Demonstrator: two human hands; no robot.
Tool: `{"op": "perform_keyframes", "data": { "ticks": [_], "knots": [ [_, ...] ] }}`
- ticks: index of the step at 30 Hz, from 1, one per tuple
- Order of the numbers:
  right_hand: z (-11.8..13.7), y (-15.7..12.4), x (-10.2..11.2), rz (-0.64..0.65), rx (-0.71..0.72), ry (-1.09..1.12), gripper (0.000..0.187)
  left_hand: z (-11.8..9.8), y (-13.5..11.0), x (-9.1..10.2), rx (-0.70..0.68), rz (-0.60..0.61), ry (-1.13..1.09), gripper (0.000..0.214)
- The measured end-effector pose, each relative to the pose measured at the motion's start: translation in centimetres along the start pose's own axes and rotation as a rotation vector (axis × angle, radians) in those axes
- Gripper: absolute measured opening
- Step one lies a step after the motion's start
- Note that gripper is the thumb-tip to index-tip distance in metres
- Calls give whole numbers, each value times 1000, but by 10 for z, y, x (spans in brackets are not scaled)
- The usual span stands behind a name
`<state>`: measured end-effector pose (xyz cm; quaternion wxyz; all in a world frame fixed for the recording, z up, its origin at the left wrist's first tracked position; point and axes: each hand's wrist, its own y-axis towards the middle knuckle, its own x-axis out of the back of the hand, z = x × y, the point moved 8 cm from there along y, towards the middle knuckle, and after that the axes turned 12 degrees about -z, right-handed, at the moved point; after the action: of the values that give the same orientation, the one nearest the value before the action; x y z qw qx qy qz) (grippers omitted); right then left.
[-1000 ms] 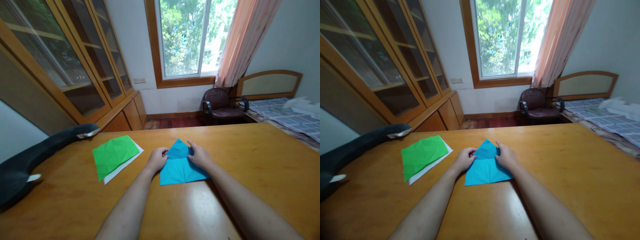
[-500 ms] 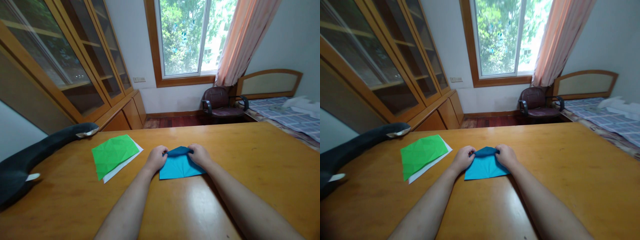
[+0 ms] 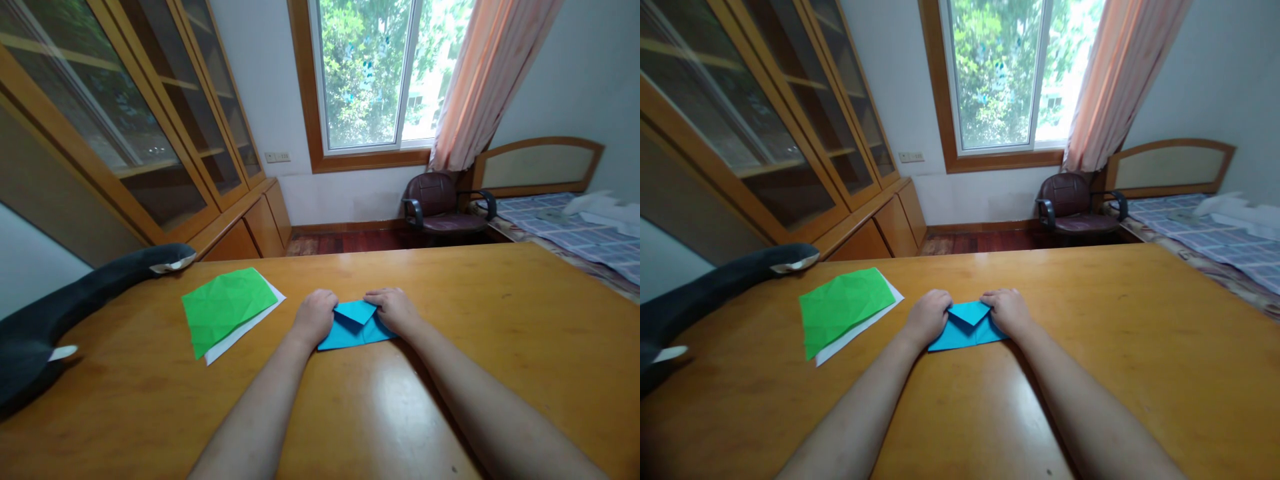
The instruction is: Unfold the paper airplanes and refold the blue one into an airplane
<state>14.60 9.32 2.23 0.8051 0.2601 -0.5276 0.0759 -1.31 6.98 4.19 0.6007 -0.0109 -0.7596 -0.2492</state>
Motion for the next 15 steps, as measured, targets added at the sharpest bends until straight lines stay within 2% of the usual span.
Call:
{"op": "perform_keyframes", "data": {
  "ticks": [5, 9, 15],
  "knots": [
    [8, -2, 0, 54, 15, -28, 44, -14, -4, -11, -17, 102, -57, 26],
    [13, -6, -2, 105, 16, -28, 45, -23, -9, -19, -36, 122, -64, 34],
    [17, -12, -5, 129, 36, -59, 49, -27, -17, -32, -32, 204, -34, 50]
  ]
}}
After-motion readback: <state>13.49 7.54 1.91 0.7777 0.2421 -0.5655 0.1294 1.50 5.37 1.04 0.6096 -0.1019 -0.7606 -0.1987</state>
